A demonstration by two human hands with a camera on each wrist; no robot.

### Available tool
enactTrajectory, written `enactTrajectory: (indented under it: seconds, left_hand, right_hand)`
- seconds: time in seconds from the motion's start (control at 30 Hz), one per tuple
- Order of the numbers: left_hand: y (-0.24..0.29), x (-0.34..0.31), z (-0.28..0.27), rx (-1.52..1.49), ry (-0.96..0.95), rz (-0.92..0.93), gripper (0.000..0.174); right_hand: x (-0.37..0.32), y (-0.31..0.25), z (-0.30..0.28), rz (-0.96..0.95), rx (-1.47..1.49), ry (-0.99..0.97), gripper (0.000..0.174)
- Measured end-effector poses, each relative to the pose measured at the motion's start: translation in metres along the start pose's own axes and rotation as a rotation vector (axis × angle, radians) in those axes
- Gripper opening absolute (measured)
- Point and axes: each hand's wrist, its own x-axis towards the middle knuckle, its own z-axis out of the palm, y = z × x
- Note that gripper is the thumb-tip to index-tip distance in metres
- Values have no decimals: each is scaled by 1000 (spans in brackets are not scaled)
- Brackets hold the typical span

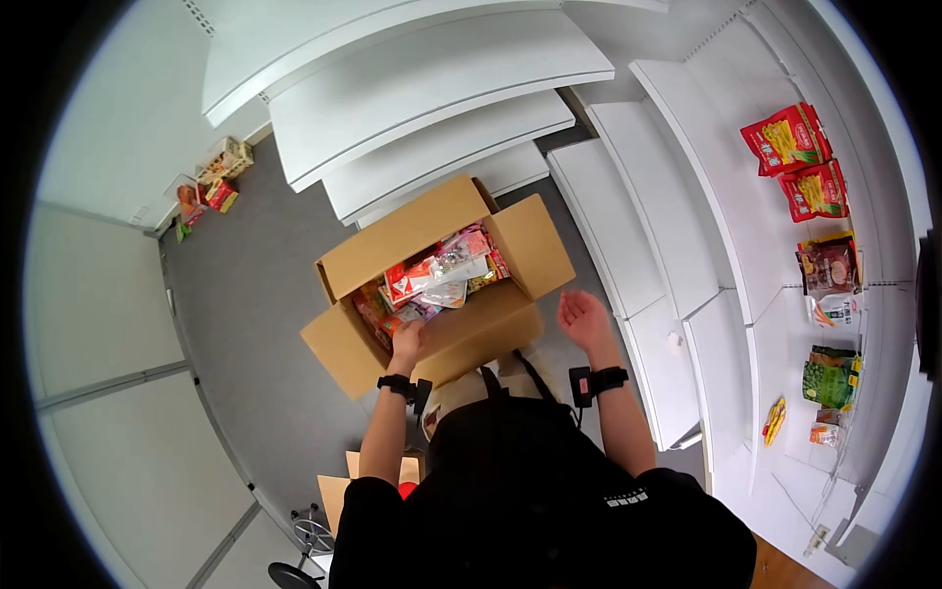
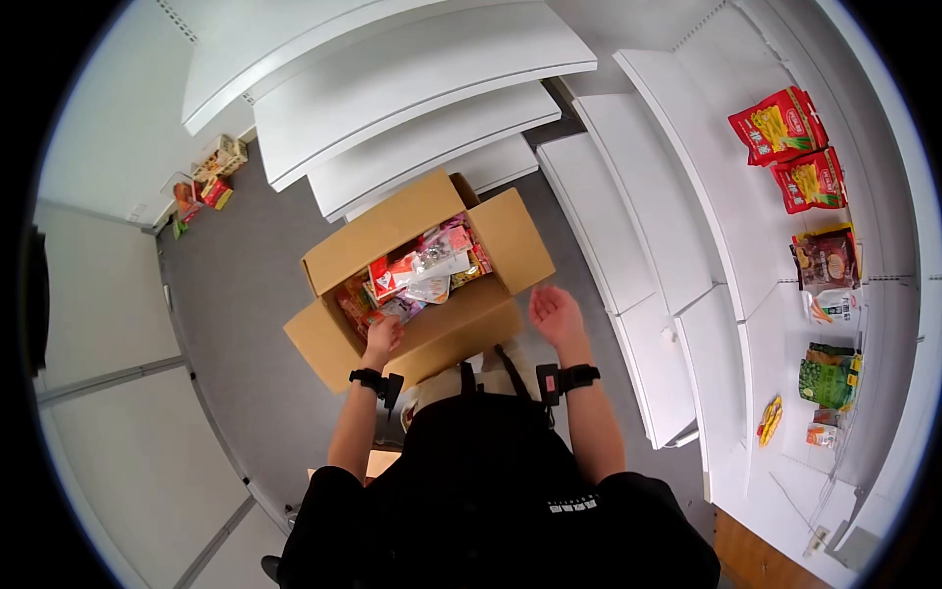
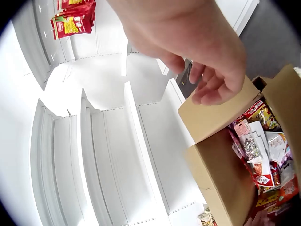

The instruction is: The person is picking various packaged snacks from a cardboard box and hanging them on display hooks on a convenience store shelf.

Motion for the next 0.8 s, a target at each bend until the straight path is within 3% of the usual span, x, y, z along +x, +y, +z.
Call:
enactTrajectory:
  seconds: [0.1,0.23,0.3,0.47,0.53,0.6,0.7,0.8]
  left_hand:
    - [-21,59,-7,51,-81,-105,19]
    - [-28,108,15,164,82,-205,20]
    - [-23,121,26,240,122,-166,25]
    - [-34,162,38,252,147,-199,27]
    - [-75,207,22,458,81,25,27]
    - [-82,218,29,527,31,87,26]
    - [-49,206,41,417,-51,-56,26]
    - [-43,212,58,174,129,-209,25]
  right_hand:
    - [-3,3,-12,15,52,60,19]
    - [-8,-3,-26,8,39,154,20]
    - [-9,-6,-29,3,49,215,22]
    - [-4,-14,-46,75,66,127,21]
    - [-1,-23,-42,94,50,124,21]
    - [-1,-27,-29,116,43,172,20]
    - [8,-33,-25,155,15,148,21]
    - [19,-36,-21,214,-10,103,22]
